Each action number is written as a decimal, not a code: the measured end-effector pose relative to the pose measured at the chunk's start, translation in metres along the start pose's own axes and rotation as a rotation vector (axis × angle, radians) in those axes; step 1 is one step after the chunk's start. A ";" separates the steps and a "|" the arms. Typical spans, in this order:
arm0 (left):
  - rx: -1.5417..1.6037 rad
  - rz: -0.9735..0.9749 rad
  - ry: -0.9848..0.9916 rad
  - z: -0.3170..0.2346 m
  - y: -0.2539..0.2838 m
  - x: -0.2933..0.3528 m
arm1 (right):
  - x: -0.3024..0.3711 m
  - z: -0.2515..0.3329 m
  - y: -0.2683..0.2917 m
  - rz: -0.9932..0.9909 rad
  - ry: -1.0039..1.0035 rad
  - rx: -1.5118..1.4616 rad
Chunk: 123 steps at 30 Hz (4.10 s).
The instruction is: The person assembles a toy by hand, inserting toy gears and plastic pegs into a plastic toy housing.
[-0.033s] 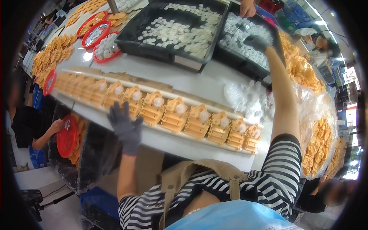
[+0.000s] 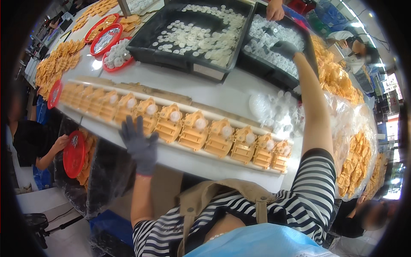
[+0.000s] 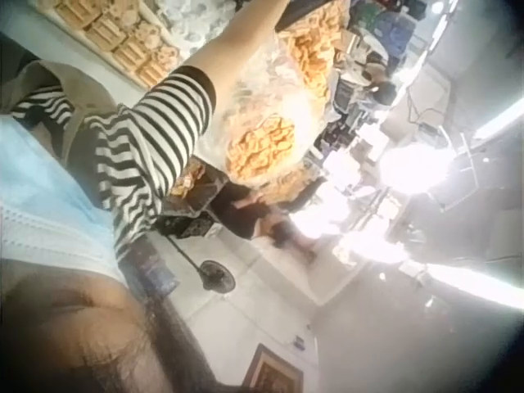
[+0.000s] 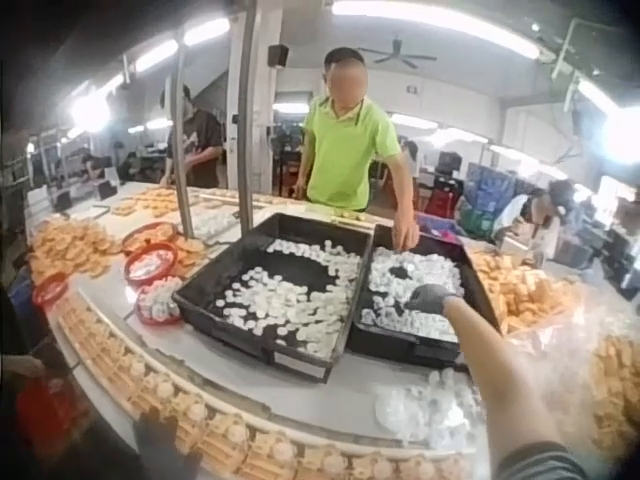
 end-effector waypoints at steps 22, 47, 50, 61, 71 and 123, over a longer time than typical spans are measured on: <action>-0.030 0.004 0.097 -0.006 0.028 -0.005 | -0.027 -0.062 -0.090 0.214 0.010 -0.117; 0.967 -0.196 0.086 -0.118 0.053 -0.046 | 0.015 -0.089 -0.039 -0.033 -0.092 -1.096; 1.793 0.324 0.364 -0.168 0.006 -0.070 | 0.047 -0.012 0.013 -0.062 0.102 -1.090; 2.614 0.117 1.031 -0.188 -0.063 -0.071 | 0.186 0.276 -0.043 0.340 0.314 -0.796; 2.575 -0.281 1.143 -0.094 -0.056 -0.061 | 0.185 0.360 -0.084 -0.298 0.667 -0.801; 2.738 -0.411 1.077 0.043 0.020 0.020 | 0.078 0.439 -0.078 0.288 0.880 -0.513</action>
Point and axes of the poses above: each hand's wrist, its own x-axis away from the middle knuckle, its own y-axis out of the back of the hand, z = x × y, the point moved 6 cm from there along -x, towards the middle knuckle, and after that the axes turned 5 degrees about -x, right-handed, at the moved point
